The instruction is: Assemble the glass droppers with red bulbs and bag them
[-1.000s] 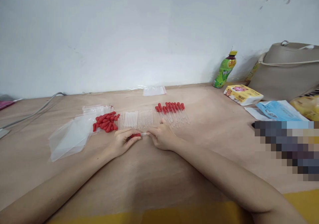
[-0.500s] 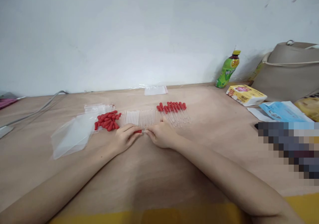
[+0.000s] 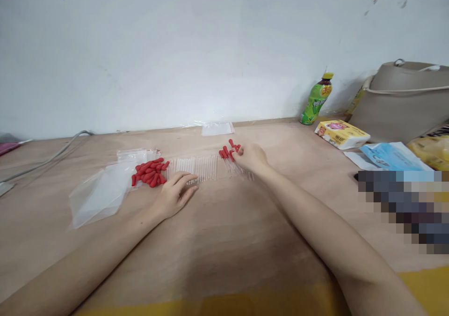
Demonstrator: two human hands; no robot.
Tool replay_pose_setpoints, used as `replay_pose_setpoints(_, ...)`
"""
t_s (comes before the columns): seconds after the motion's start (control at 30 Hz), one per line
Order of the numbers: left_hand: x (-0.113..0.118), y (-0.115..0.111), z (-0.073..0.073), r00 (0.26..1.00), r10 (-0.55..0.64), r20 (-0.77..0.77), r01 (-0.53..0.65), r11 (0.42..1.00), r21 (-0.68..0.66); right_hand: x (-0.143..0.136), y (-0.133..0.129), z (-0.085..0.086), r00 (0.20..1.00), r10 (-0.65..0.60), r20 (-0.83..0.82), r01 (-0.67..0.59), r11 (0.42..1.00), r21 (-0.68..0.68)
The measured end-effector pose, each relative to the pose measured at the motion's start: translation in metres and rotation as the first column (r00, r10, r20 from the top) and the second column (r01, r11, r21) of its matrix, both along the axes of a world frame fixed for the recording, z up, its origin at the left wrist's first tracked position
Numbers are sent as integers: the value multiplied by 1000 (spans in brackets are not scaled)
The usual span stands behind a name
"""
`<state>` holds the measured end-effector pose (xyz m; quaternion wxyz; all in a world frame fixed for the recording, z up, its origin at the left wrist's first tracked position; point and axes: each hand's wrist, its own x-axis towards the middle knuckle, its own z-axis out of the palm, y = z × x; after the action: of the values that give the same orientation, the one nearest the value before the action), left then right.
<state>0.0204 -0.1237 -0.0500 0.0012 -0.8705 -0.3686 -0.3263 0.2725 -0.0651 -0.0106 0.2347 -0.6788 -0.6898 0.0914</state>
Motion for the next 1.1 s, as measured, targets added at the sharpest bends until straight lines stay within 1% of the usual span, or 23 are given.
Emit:
replay_pose_setpoints(0.13,-1,1,-1,1000,16,-5,-16,1000,-5,-4,3,-12,996,-27,82,27,1000,2)
replay_pose_setpoints(0.23,-1,0,0,1000,14,1,-14,1000,11,-4,1,-16,991,-26,133,25,1000,11)
replay_pose_setpoints(0.33,0,0,1,999,33,19,-33,999,25,-6,-3,-15,981,-7,195,-4,999,54)
replay_pose_setpoints(0.5,-1,1,2,994,105,15,-106,992,72,-25,-12,-12,978,70,198,-91,991,99)
replay_pose_setpoints(0.57,-1,0,2,992,126,2,-125,988,92,-35,-12,-11,970,101,222,-123,989,87)
replay_pose_setpoints(0.67,-3,0,4,982,185,-35,-179,975,133,-48,-8,-10,960,124,252,-130,991,9)
replay_pose_setpoints(0.77,-12,4,13,946,313,-82,-291,934,205,-56,-1,-7,962,105,251,-91,994,-67)
replay_pose_setpoints(0.83,-23,12,23,898,430,-89,-397,882,256,-59,3,-5,966,90,244,-66,992,-106)
replay_pose_setpoints(0.9,-39,22,33,835,549,-52,-515,810,279,-60,5,-3,967,89,240,-58,989,-133)
replay_pose_setpoints(1.0,-62,36,42,755,655,-35,-632,741,228,-62,5,-2,967,84,242,-52,989,-136)
replay_pose_setpoints(1.1,-75,44,43,723,686,-78,-677,727,113,-65,3,-2,965,89,247,-54,988,-143)
